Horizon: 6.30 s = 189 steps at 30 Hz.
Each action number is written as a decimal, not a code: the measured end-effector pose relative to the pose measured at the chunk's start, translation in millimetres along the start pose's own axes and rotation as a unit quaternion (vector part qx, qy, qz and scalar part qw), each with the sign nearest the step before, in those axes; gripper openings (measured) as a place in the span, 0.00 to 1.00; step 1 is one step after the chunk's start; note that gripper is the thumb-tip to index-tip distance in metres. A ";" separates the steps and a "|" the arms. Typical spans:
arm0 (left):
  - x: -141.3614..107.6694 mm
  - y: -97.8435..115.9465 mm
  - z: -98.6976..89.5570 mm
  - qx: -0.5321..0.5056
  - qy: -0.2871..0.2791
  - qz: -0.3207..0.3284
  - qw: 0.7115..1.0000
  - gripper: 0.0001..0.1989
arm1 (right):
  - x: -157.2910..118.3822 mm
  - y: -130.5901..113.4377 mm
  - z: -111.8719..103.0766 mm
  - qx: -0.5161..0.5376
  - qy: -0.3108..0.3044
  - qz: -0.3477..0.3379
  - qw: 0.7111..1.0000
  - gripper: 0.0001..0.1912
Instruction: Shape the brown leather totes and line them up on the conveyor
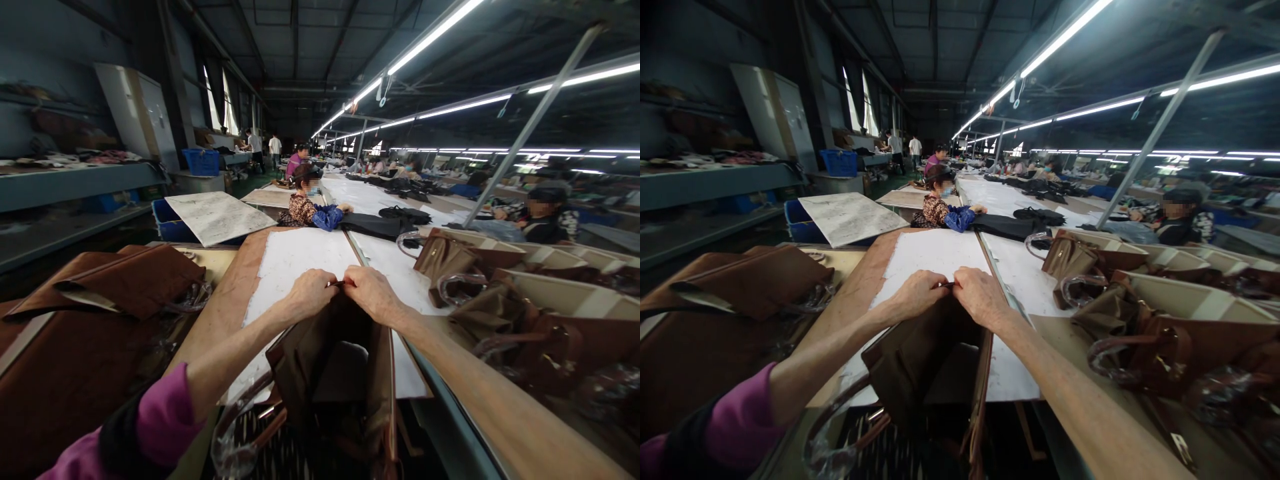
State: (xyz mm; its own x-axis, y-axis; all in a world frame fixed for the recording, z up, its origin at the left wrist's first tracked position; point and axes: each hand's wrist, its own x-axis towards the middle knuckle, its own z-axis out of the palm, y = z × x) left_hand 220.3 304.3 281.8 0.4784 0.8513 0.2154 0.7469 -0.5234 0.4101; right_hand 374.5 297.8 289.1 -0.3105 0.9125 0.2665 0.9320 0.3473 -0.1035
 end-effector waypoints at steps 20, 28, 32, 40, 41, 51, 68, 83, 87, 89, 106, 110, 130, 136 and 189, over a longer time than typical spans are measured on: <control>15.7 7.6 3.1 -0.014 -0.011 0.046 0.999 0.11 | -41.2 29.2 -17.7 0.140 -0.036 0.146 0.979 0.07; 21.0 0.2 4.2 -0.100 -0.072 0.084 0.989 0.12 | -45.7 44.2 -20.8 0.139 -0.047 0.083 0.986 0.10; 20.2 -1.6 5.0 -0.131 -0.078 0.085 0.985 0.12 | -46.1 42.5 -21.1 0.112 -0.030 0.074 0.990 0.10; 23.0 7.3 9.9 -0.112 -0.063 0.091 0.988 0.11 | -36.8 43.3 -23.8 -0.040 -0.026 0.047 0.998 0.08; 23.6 8.0 10.3 -0.108 -0.060 0.090 0.988 0.11 | -35.7 42.2 -24.0 -0.053 -0.025 0.025 0.998 0.09; 23.2 6.9 10.7 -0.089 -0.054 0.072 0.992 0.12 | -27.4 33.1 -22.5 -0.126 -0.069 -0.022 0.989 0.08; 15.5 24.8 1.7 0.121 -0.016 0.202 0.972 0.13 | -29.0 31.9 -17.9 -0.069 -0.049 0.031 0.996 0.13; 25.8 14.0 8.0 0.025 -0.040 0.148 0.988 0.13 | -37.8 36.5 -19.4 -0.025 -0.039 0.017 0.999 0.12; 29.6 13.0 8.6 -0.055 -0.076 0.133 0.987 0.12 | -36.9 41.2 -18.6 0.034 -0.043 0.013 0.998 0.10; 31.1 13.3 9.9 -0.093 -0.082 0.128 0.984 0.12 | -36.8 44.7 -18.8 0.066 -0.049 0.011 0.997 0.10; 34.7 9.9 18.1 -0.183 -0.090 0.138 0.969 0.10 | -34.8 49.1 -20.7 -0.006 -0.077 -0.017 0.997 0.15; 34.6 9.0 17.6 -0.194 -0.095 0.142 0.966 0.11 | -33.3 43.5 -21.3 -0.066 -0.075 -0.031 0.994 0.17; 35.1 18.4 14.6 -0.111 -0.086 0.146 0.979 0.10 | -38.4 48.5 -19.6 0.090 -0.077 -0.034 0.992 0.16; 35.2 24.0 15.1 -0.106 -0.073 0.137 0.982 0.12 | -38.8 51.4 -17.0 0.112 -0.061 -0.012 0.992 0.14; -98.4 -42.1 -13.0 -0.386 0.042 -0.196 0.900 0.09 | -53.9 46.5 -21.1 0.082 -0.038 0.073 0.993 0.17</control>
State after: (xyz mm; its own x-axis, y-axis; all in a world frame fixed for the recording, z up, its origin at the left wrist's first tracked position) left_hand 135.8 243.0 254.9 0.1864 0.9821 -0.0272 0.2906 -0.0287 0.9564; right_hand 438.4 260.2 290.1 -0.1931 0.9674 0.1637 0.9271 0.2345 -0.2922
